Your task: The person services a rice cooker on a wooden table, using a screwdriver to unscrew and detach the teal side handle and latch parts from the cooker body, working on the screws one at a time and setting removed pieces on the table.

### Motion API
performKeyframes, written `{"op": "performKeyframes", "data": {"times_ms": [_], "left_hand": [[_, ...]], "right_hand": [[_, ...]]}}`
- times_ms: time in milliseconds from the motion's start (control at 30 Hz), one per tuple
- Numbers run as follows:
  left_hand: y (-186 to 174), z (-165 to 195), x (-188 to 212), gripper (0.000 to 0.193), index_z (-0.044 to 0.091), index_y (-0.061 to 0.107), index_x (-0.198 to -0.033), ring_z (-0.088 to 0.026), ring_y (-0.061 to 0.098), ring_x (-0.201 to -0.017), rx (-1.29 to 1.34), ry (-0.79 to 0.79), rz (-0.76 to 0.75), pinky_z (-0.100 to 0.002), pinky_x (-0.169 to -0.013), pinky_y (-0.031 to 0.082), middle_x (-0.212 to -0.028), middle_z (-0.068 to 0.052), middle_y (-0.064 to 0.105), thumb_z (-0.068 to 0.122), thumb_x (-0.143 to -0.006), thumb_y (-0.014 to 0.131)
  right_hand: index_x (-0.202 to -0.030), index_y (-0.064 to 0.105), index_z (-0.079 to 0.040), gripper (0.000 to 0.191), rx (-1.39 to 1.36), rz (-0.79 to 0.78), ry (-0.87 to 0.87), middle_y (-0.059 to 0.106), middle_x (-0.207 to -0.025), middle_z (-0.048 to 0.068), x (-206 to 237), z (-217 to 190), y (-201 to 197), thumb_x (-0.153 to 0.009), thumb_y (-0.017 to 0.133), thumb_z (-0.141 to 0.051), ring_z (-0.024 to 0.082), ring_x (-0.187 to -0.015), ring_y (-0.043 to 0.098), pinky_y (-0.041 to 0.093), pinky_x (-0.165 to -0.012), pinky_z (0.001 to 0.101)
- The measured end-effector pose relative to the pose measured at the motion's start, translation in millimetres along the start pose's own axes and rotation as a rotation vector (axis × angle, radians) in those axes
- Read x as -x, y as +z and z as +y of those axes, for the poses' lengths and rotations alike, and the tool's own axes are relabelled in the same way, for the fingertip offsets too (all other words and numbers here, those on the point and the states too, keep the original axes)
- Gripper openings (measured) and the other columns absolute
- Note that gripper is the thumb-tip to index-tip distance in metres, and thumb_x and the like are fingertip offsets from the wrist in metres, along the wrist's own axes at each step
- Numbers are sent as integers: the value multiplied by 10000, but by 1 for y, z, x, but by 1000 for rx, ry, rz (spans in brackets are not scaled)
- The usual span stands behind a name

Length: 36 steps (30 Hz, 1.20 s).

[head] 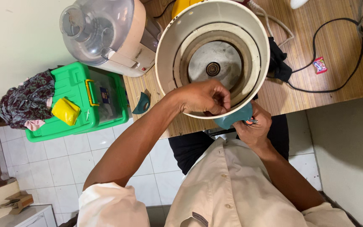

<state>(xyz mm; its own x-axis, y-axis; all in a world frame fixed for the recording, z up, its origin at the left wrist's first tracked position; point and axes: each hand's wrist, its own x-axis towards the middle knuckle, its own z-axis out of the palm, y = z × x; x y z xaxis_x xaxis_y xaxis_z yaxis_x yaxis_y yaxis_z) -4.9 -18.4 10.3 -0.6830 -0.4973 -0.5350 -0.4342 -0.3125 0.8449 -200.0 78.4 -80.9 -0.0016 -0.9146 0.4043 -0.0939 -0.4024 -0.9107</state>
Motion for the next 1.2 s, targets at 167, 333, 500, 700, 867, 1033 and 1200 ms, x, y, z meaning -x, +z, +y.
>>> {"op": "performKeyframes", "data": {"times_ms": [167,333,500,700,867,1033,1200], "left_hand": [[1,-6,1,27,9,720,-869,-81,606,-763,18,64,4,-246,-686,500,-808,-1,682,13,-855,742],[0,-7,0,57,11,728,-872,-89,618,-755,64,30,22,-247,-681,508,-806,-4,691,5,-825,760],[0,-4,1,92,0,750,-868,-95,630,-744,102,19,26,-251,-676,523,-796,-20,703,-8,-789,799],[-1,-5,1,125,-6,778,-864,-105,665,-725,129,35,58,-255,-666,551,-797,-48,743,-47,-750,806],[2,-4,4,154,-15,787,-871,-115,683,-730,197,65,73,-263,-679,569,-804,-62,756,-87,-735,792],[10,8,10,123,3,788,-864,-98,692,-740,-91,160,163,-256,-697,571,-796,-47,760,-52,-755,794],[16,21,16,130,25,761,-851,-106,714,-717,-359,299,243,-271,-666,567,-783,-55,758,-40,-738,761]], "right_hand": [[-973,671,-6,267,4,-1,-35,697,-913,74,-3,4,-1,-868,880,-132,136,-818,686,544,-736,281],[-982,694,-1,252,51,-16,40,704,-894,67,-1,4,-1,-858,878,-121,138,-800,690,544,-722,283],[-930,674,-20,238,-1,6,-8,675,-886,67,0,8,-1,-862,878,-121,145,-782,662,518,-708,285],[-928,665,-22,273,17,-7,-35,686,-896,69,0,14,-3,-855,885,-166,149,-804,694,532,-704,282],[-942,674,-7,272,33,2,-22,687,-892,73,-1,9,-2,-860,884,-159,144,-793,691,525,-699,279],[-968,679,-2,263,-9,0,-26,689,-913,74,-2,4,-2,-869,875,-146,147,-807,683,529,-715,281],[-954,672,-6,250,22,-11,-19,691,-903,68,-3,3,-3,-878,871,-136,141,-800,687,530,-708,270]]}}
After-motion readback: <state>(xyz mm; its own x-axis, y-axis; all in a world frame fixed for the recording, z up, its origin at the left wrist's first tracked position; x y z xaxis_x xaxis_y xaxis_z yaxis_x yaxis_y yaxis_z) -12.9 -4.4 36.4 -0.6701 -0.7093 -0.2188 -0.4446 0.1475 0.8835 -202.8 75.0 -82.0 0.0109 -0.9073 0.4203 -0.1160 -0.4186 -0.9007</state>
